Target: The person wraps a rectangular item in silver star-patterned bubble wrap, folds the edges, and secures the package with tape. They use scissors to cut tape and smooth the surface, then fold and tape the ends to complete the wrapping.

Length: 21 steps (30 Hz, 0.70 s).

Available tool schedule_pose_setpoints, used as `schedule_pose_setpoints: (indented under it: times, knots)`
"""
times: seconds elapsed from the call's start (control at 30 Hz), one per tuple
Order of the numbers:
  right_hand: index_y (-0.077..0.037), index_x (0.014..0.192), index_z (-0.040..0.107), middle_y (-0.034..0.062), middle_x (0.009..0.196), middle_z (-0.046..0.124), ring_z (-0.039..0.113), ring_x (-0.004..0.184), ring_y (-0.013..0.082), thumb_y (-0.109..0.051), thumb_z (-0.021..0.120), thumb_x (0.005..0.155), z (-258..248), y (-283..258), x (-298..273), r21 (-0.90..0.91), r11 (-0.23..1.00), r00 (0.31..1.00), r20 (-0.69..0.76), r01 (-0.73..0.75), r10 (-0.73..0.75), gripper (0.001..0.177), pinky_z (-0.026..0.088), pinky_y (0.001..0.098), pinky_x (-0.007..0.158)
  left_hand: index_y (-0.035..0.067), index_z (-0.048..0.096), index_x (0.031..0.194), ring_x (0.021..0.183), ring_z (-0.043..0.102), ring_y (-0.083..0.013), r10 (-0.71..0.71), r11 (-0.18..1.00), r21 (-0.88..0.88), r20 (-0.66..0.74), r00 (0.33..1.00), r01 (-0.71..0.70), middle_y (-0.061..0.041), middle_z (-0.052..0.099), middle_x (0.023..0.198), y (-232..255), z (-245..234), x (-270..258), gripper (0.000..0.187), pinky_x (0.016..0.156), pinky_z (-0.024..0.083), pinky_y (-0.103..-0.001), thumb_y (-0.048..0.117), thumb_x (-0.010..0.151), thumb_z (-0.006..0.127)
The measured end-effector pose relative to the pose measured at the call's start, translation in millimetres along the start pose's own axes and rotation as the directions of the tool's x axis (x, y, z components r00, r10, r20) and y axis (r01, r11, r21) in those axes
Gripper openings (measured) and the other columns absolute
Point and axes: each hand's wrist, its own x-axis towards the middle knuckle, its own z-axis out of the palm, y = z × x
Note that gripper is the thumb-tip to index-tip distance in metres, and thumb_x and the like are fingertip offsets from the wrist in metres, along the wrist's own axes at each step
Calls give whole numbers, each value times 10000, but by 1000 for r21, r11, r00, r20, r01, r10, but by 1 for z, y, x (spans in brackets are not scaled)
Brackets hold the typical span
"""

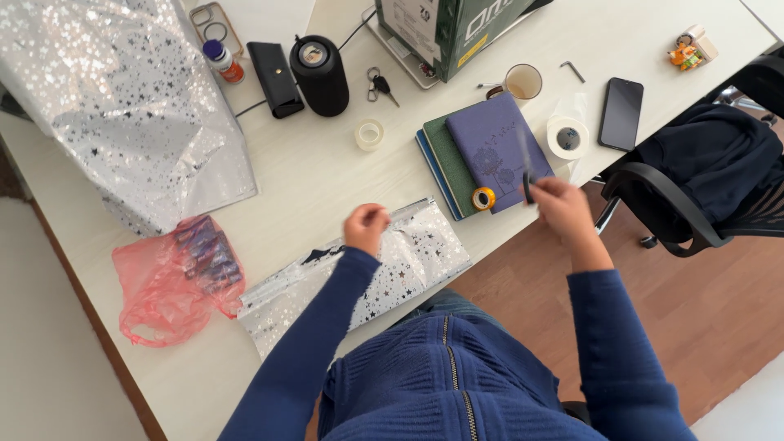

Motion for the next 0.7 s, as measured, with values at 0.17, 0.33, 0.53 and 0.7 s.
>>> schedule_pose_setpoints:
  times: [0.17,0.33,0.53,0.7]
  knots:
    - [0,1040,777,166,823,744,711,742,315,-369,823,848,8,7,48,-674,729,914,-211,122,-348,419,567,412,750,-35,666,992,696,692,-166,-109,986,-160,-352,930,54,-107,719,802,13,-87,-22,102,639,563,-266,39,921,669]
    - [-25,956,809,207,847,723,698,795,411,-333,811,888,25,12,69,-867,471,876,-93,162,-473,316,573,489,779,-47,656,989,713,698,-180,-226,935,-349,-456,861,60,-112,700,806,30,-137,-63,108,646,575,-281,30,915,668]
    - [-83,1128,809,165,819,732,685,746,301,-278,811,923,96,-30,32,-616,624,831,91,480,-549,283,557,421,745,-27,682,1015,718,679,-166,-229,933,-351,-402,887,81,-113,723,823,55,-128,-106,129,670,570,-271,69,931,670]
    - [-61,1347,635,123,1285,695,680,1114,201,-170,727,888,205,-70,-48,41,921,563,780,386,-271,481,595,355,890,-4,709,997,763,726,-150,-227,966,-180,-227,947,188,-93,741,848,92,-83,-129,143,740,623,-292,108,910,684]
